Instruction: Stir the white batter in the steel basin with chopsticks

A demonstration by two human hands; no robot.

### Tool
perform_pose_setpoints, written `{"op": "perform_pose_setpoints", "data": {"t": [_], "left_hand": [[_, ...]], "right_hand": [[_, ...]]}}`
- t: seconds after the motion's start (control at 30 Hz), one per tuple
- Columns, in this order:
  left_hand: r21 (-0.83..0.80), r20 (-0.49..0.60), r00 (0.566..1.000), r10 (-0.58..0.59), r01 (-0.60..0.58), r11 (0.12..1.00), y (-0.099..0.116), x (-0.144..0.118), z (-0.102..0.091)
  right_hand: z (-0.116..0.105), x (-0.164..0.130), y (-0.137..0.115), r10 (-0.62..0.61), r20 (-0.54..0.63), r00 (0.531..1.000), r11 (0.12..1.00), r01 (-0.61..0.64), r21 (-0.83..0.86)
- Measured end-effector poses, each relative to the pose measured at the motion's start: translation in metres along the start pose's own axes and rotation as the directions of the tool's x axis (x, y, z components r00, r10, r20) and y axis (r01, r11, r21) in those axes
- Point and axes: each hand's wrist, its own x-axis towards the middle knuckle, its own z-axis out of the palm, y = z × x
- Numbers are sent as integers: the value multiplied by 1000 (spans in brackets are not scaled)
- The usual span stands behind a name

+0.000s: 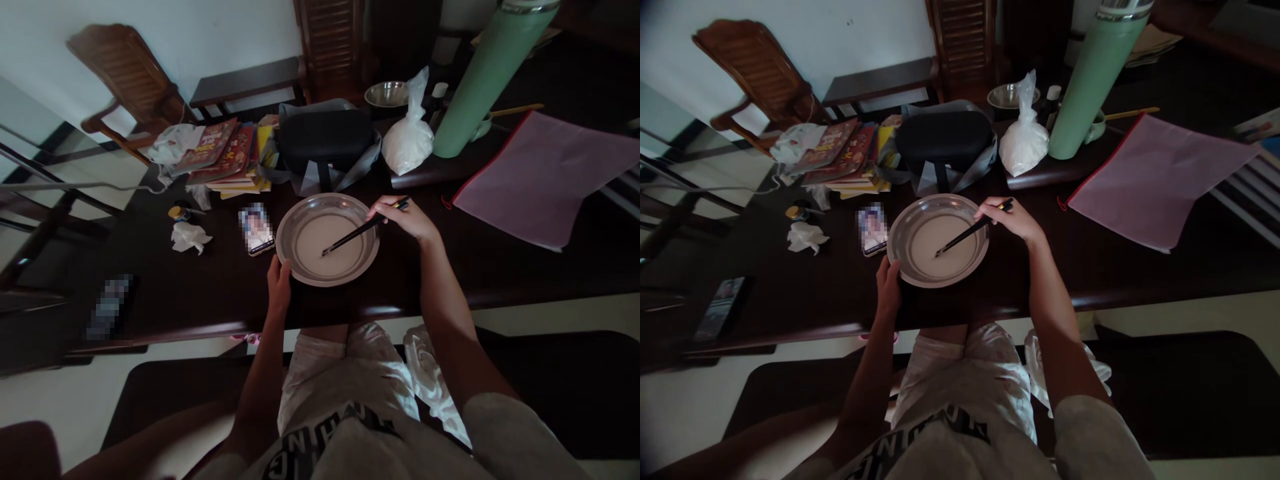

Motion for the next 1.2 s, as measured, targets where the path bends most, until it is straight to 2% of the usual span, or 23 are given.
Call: {"op": "perform_pose_setpoints", "data": {"t": [0.2, 0.27, 0.37, 0.43, 0.57, 0.63, 0.83, 0.9, 0.97, 1.07, 1.2], "left_hand": [[-17, -5, 1000, -11, 11, 1000, -3, 1, 0], [-15, -3, 1000, -10, 10, 1000, -3, 1, 0], [-16, -1, 1000, -1, 1, 1000, -3, 1, 0], [-16, -5, 1000, -1, 1, 1000, -3, 1, 0], [-12, -7, 1000, -6, 6, 1000, -4, 1, -1], [-12, -9, 1000, -4, 4, 1000, -4, 1, -1], [7, -6, 1000, 12, -12, 1000, -5, 2, -1], [11, -3, 1000, 14, -14, 1000, -5, 2, -1], [6, 1, 1000, 7, -7, 1000, -4, 2, -1], [-2, 7, 1000, -2, 2, 1000, -3, 1, 0], [11, 5, 1000, -4, 3, 1000, -2, 0, -1]], "right_hand": [[-7, -2, 0, -5, -166, 986, 1000, 3, -8], [-7, -2, 0, 7, -142, 990, 1000, -6, 6], [-1, 0, -1, 1, -27, 1000, 1000, 0, 16], [2, 2, -1, -25, -12, 1000, 1000, 25, -3], [-3, 2, 1, -20, -156, 988, 1000, 19, -13], [-5, 1, 1, -3, -189, 982, 1000, 4, 2], [3, 2, 0, -12, -3, 1000, 1000, 12, 4], [2, 2, 1, -33, -24, 999, 999, 33, -9], [-2, 2, 1, -37, -104, 994, 999, 35, -16], [-6, 0, 1, 1, -168, 986, 1000, -2, -6], [0, -1, -3, 12, -30, 999, 1000, -12, 3]]}}
